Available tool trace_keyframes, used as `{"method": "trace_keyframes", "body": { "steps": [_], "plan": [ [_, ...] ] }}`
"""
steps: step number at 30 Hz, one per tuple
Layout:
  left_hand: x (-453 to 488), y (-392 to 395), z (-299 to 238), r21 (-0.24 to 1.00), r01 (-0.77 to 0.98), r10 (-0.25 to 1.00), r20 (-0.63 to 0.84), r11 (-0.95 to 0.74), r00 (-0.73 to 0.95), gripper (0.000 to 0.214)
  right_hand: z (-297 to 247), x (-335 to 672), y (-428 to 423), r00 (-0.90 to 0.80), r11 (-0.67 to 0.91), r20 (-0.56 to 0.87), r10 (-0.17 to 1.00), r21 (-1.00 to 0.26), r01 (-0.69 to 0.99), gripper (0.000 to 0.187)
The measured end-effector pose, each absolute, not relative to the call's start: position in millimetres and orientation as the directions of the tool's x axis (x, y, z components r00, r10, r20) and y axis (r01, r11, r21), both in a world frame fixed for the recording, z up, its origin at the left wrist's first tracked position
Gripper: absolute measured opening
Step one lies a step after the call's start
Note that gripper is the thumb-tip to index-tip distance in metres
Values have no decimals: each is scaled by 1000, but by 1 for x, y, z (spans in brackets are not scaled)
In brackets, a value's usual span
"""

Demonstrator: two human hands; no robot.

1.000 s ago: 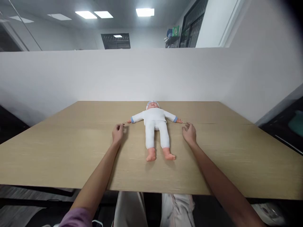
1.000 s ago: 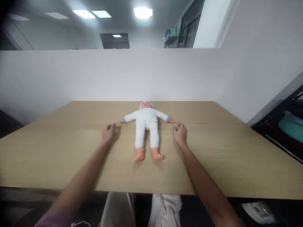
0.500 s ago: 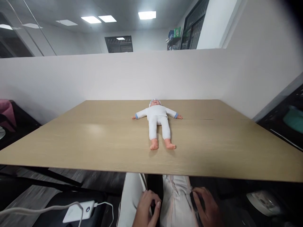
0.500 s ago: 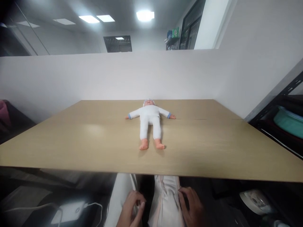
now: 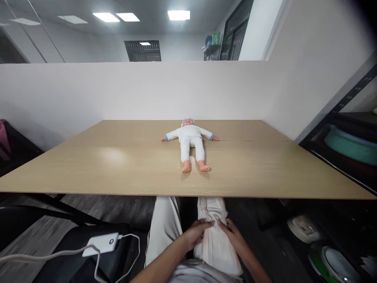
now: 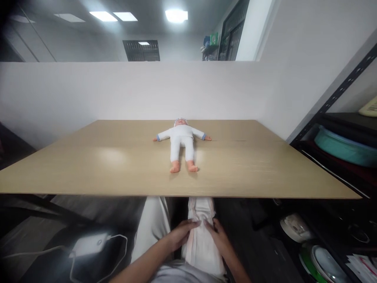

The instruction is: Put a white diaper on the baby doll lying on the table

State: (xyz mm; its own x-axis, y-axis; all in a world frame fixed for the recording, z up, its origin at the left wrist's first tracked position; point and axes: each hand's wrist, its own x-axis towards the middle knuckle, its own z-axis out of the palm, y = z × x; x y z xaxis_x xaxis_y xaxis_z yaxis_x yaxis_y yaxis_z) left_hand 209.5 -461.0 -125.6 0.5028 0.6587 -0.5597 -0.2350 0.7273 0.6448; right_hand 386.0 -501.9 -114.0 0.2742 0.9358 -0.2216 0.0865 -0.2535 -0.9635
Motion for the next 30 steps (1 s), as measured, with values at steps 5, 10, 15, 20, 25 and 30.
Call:
{"method": "trace_keyframes", "body": {
  "steps": [5, 10, 15, 20, 25, 30],
  "plan": [
    [188, -496, -44, 762, -347, 788, -328, 546, 521, 60, -68, 372, -537, 258, -226, -236, 937, -972, -69, 58],
    [168, -517, 32, 868, -356, 857, -137, 345, 496, 57, -6, 361, -561, 278, -117, -122, 953, -993, -32, 68],
    [162, -490, 32, 902, -299, 898, -176, 311, 403, 63, 18, 343, -519, 130, -25, -29, 991, -999, -31, 58],
    [161, -471, 1, 883, -306, 907, -247, 356, 342, 63, -11, 336, -490, 105, -85, -83, 991, -996, 19, 56],
    [159, -475, -23, 867, -301, 902, -307, 397, 305, 60, -33, 347, -493, 255, -61, 26, 967, -944, 325, 43],
    [157, -481, -33, 888, -237, 905, -330, 394, 269, 56, -24, 353, -486, 280, 145, 396, 874, -765, 628, 38]
  ]
}}
